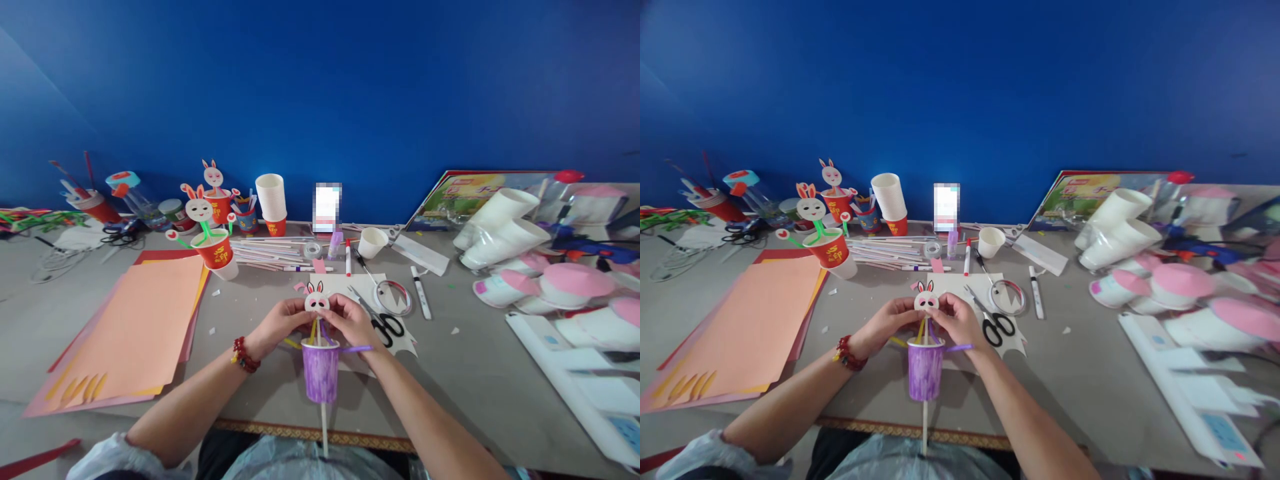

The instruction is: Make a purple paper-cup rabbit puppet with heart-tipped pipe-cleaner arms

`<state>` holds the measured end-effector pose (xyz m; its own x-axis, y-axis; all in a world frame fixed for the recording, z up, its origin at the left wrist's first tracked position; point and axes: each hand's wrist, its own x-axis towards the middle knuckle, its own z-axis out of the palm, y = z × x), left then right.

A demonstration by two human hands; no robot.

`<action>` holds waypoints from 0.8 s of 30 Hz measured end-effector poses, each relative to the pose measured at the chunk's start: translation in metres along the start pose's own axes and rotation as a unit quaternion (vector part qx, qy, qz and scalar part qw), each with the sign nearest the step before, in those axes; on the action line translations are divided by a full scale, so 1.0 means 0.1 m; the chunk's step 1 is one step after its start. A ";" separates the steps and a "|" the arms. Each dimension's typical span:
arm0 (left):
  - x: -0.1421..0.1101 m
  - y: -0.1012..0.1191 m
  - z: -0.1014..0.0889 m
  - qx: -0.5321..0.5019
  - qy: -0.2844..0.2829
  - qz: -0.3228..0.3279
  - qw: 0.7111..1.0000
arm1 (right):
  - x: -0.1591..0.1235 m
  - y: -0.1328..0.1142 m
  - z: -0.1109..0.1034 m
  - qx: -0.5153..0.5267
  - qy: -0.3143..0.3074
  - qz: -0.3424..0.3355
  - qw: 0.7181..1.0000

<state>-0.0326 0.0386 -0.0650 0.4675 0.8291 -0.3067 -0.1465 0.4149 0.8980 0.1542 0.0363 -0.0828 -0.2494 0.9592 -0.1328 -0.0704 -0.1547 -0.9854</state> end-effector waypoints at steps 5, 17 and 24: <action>0.00 0.01 0.01 0.006 0.013 0.005 1.000 | 0.01 0.02 0.00 0.007 -0.003 -0.001 1.000; 0.00 0.03 -0.04 0.048 0.001 0.041 0.998 | -0.04 -0.05 0.04 0.066 0.002 0.010 0.998; -0.01 0.03 -0.03 0.054 0.004 0.042 0.998 | -0.04 -0.06 0.06 0.074 0.013 0.014 0.997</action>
<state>-0.0363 0.0409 -0.0629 0.4509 0.8619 -0.2318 -0.0892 0.3019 0.9491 0.1496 0.0319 -0.0761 -0.2289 0.9595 -0.1645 -0.2062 -0.2129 -0.9551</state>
